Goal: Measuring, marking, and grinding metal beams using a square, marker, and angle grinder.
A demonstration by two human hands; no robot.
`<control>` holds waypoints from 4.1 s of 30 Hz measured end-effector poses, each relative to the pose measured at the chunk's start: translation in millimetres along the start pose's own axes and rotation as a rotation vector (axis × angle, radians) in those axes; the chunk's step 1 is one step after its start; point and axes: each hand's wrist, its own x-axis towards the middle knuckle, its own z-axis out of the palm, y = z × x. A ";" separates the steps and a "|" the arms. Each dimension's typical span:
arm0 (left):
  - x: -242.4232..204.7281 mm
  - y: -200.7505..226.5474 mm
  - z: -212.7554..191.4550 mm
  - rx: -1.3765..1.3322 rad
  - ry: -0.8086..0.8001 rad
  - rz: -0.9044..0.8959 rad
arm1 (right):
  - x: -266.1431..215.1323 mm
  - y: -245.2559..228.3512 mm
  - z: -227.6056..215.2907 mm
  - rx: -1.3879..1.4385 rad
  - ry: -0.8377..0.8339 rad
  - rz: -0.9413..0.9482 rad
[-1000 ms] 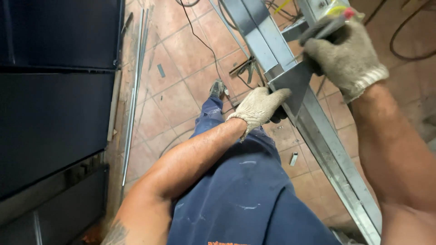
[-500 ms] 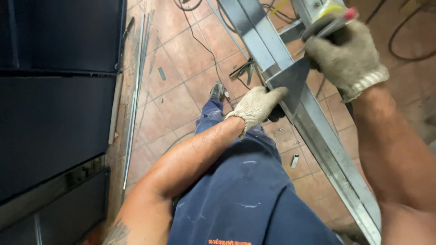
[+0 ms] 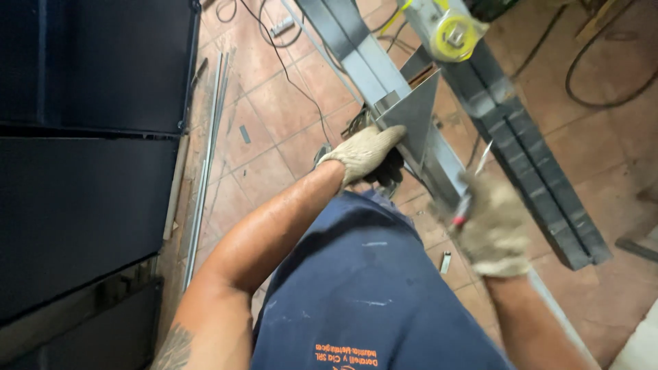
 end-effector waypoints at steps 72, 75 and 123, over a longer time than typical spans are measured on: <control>134.4 190.2 -495.0 0.756 0.243 0.664 | 354.0 -274.8 276.6 0.556 0.052 0.694; 83.4 165.9 -486.4 0.640 0.003 0.632 | 327.9 -235.3 304.5 1.277 0.388 0.614; 93.1 -117.4 355.7 1.758 -0.470 1.759 | -432.2 -93.3 18.7 1.327 1.701 0.898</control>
